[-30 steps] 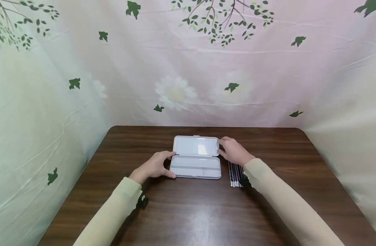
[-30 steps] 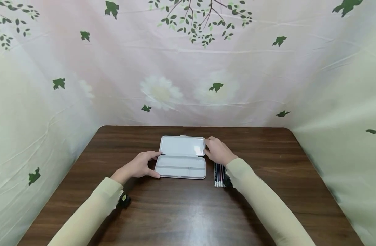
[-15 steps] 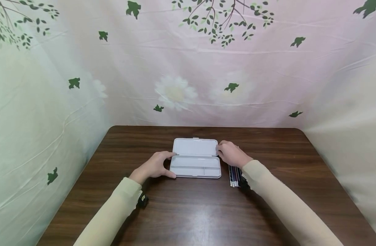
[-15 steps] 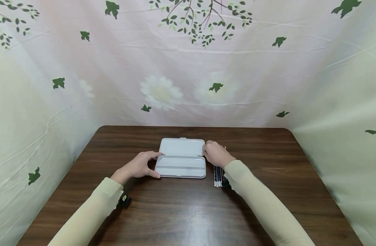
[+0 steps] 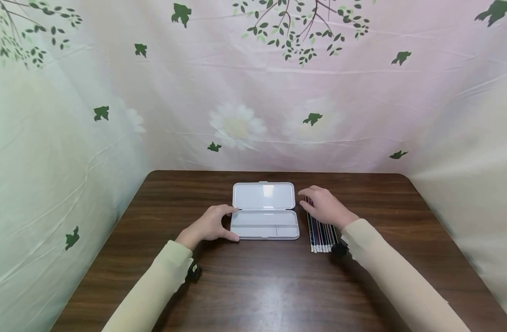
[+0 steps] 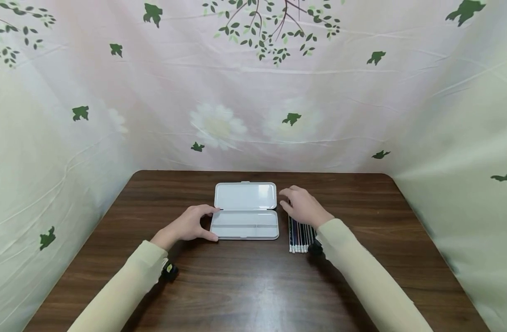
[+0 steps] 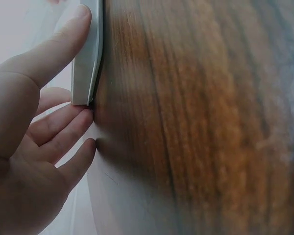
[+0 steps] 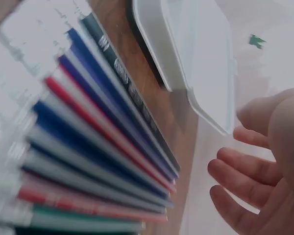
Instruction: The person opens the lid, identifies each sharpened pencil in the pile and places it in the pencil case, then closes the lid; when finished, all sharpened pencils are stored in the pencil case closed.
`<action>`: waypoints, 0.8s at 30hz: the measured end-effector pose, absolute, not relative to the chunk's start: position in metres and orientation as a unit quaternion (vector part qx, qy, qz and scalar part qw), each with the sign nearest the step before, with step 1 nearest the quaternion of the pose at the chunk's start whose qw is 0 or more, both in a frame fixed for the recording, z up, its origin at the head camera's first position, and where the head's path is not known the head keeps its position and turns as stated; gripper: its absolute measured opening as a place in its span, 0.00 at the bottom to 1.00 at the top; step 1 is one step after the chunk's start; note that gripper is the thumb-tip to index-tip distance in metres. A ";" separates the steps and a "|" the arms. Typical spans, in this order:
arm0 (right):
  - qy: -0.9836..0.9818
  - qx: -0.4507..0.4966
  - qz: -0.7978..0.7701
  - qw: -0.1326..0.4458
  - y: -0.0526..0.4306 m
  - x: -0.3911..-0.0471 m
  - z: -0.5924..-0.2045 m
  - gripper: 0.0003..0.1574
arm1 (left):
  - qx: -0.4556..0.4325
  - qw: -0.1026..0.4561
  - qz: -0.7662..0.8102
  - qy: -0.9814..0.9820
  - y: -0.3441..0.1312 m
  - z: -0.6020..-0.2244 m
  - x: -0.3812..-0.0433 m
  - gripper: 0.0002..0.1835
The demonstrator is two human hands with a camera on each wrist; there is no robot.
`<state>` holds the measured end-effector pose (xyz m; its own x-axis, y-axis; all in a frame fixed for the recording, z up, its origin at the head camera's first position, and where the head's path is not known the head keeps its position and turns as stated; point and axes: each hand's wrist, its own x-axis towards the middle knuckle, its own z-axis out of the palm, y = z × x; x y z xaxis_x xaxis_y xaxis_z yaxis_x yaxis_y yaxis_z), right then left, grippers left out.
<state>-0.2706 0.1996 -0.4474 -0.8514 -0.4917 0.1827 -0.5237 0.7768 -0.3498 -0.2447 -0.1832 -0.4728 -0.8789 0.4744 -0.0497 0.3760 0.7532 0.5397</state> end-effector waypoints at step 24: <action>-0.952 0.199 0.223 -0.066 0.287 -0.221 -0.461 0.10 | 0.207 0.097 0.296 0.927 -0.183 -0.475 -0.242 0.49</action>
<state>-0.2213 0.2868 -0.4614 -0.9124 -0.4076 -0.0377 -0.3486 0.8220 -0.4503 -0.2422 -0.1829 -0.4753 -0.8952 0.4420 -0.0572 0.3271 0.7388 0.5893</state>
